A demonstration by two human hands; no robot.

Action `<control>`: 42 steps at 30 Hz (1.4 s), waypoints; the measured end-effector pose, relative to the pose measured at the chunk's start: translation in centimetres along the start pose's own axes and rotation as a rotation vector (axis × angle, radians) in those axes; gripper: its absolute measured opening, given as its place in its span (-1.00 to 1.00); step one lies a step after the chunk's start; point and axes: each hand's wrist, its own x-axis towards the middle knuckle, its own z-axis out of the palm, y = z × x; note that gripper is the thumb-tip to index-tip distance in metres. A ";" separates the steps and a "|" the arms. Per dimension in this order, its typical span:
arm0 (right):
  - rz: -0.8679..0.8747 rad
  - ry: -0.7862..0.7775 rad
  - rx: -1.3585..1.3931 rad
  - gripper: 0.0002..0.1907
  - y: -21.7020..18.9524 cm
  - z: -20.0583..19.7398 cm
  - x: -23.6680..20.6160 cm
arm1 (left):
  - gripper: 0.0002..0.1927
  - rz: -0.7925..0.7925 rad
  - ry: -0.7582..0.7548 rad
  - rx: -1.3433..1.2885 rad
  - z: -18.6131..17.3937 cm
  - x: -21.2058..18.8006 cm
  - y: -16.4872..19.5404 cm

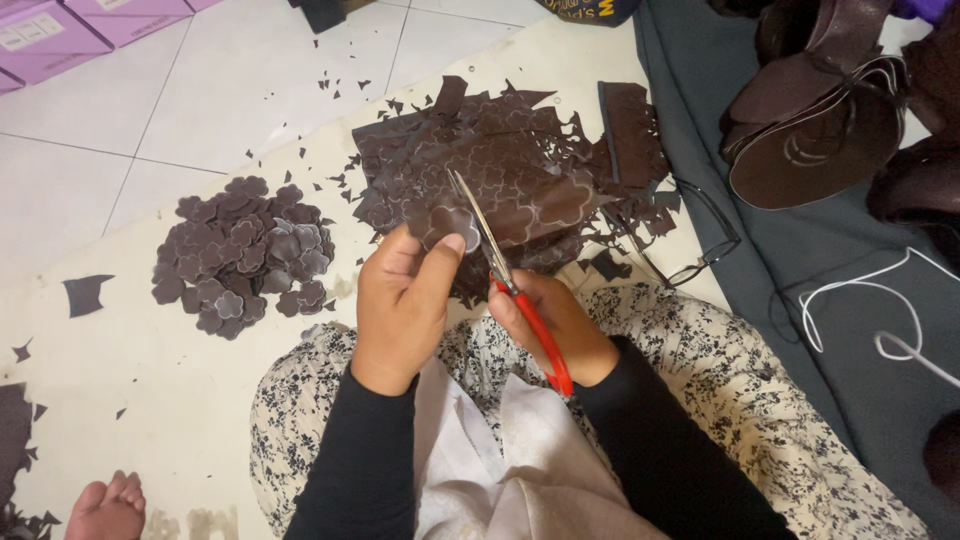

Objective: The person sits on the floor and uses red-handled scissors to cut flower-shaped pieces from a sheet of dark brown material. The cut shapes are placed in a growing pile to the left while the remaining sheet is held and rotated as needed.

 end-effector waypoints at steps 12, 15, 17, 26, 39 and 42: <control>0.016 -0.035 0.019 -0.56 0.3 -0.8 -0.1 | -0.84 0.003 -0.022 0.085 -0.6 -0.1 0.6; 0.023 -0.017 0.013 -0.54 0.4 -0.5 -0.2 | -0.83 0.009 -0.016 0.083 -0.7 -0.2 0.4; 0.012 0.000 -0.051 -0.51 0.4 -0.4 -0.1 | -0.81 0.000 0.005 0.026 -0.6 -0.1 0.1; -0.026 -0.005 -0.138 -0.46 -0.3 0.6 0.0 | -0.83 -0.005 0.097 0.057 0.6 -0.1 -0.4; -0.015 -0.009 -0.154 -0.49 0.2 0.0 0.0 | -0.83 0.005 0.069 0.084 0.7 -0.4 0.1; -0.012 -0.024 -0.180 -0.47 0.0 -0.3 0.0 | -0.83 0.012 0.044 0.053 0.4 -0.3 0.1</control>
